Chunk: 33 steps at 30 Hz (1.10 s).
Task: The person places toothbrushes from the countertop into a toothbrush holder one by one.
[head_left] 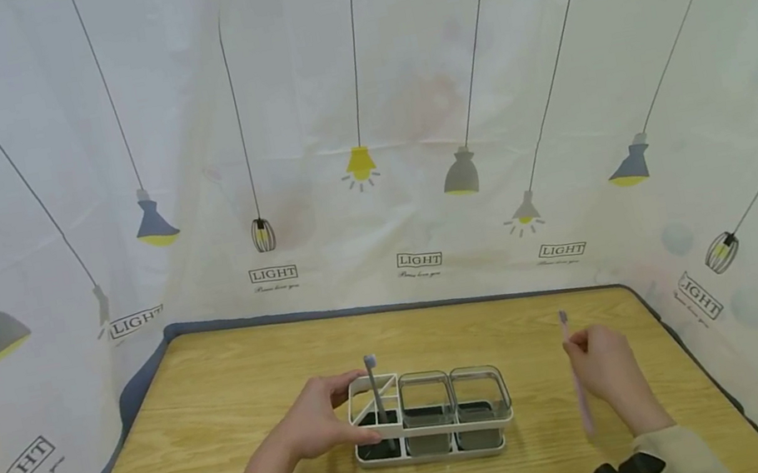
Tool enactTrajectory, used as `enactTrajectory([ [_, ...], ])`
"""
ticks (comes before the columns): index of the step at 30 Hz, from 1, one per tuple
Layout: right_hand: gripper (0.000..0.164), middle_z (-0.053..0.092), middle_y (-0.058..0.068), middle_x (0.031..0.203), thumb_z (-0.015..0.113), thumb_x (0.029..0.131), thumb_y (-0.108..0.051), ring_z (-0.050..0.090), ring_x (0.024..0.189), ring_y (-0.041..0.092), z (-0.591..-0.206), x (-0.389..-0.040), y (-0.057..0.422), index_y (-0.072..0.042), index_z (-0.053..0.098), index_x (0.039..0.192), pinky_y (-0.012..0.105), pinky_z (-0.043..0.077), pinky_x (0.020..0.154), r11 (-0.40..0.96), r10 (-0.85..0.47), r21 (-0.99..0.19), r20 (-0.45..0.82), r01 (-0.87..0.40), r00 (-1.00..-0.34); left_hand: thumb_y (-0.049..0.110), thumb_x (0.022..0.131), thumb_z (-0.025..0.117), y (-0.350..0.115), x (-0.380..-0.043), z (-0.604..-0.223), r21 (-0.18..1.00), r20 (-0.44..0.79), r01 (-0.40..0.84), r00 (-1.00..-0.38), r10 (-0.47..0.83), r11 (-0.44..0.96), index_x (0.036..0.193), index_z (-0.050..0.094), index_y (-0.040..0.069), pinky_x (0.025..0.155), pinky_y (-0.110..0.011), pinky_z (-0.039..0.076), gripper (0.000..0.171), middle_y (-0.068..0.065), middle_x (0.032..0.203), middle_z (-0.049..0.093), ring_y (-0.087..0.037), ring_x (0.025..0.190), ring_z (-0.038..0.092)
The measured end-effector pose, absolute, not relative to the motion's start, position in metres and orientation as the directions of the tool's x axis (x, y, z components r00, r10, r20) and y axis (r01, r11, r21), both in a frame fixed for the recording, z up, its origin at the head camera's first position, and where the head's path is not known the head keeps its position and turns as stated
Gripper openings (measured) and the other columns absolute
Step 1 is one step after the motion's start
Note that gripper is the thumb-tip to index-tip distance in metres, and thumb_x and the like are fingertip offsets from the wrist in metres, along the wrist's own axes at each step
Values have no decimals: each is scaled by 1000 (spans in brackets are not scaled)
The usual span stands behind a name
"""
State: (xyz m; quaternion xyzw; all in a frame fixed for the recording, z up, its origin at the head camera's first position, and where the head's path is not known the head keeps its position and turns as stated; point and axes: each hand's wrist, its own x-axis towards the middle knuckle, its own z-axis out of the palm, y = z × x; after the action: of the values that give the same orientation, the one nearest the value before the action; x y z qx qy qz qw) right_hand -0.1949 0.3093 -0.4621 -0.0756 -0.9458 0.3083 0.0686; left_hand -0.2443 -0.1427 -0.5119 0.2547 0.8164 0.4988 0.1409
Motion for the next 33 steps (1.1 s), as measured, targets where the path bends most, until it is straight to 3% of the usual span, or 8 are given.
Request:
enactTrajectory([
  [10, 27, 71, 23, 100, 60, 107, -12, 69, 85, 31, -439, -193, 289, 13, 68, 114, 46, 59, 74, 805, 166, -594, 241, -10, -956, 37, 75, 99, -141, -244, -511, 889, 25, 275, -828, 560, 367, 152, 58, 10, 116, -53, 42, 91, -6, 144, 63, -32, 140, 54],
  [20, 18, 71, 17, 91, 64, 105, -8, 67, 77, 26, -413, -194, 255, 9, 70, 107, 31, 56, 63, 789, 158, -598, 415, -138, -896, 36, 76, 99, -142, -244, -511, 890, 28, 276, -826, 562, 362, 152, 58, 10, 115, -55, 42, 91, -8, 145, 62, -34, 141, 54],
  [26, 11, 70, 16, 88, 69, 102, -4, 66, 75, 26, -401, -195, 237, 7, 70, 102, 29, 55, 61, 781, 168, -594, 499, -194, -850, 37, 75, 99, -142, -243, -510, 891, 16, 267, -828, 561, 368, 153, 56, 9, 115, -56, 43, 93, -13, 147, 61, -36, 141, 53],
  [33, 11, 70, 16, 89, 70, 102, -4, 66, 76, 26, -389, -196, 221, 7, 71, 102, 27, 55, 64, 753, 164, -611, 536, -246, -828, 37, 75, 99, -142, -244, -512, 887, 24, 274, -831, 556, 372, 153, 57, 10, 115, -55, 43, 93, -9, 146, 62, -35, 141, 53],
])
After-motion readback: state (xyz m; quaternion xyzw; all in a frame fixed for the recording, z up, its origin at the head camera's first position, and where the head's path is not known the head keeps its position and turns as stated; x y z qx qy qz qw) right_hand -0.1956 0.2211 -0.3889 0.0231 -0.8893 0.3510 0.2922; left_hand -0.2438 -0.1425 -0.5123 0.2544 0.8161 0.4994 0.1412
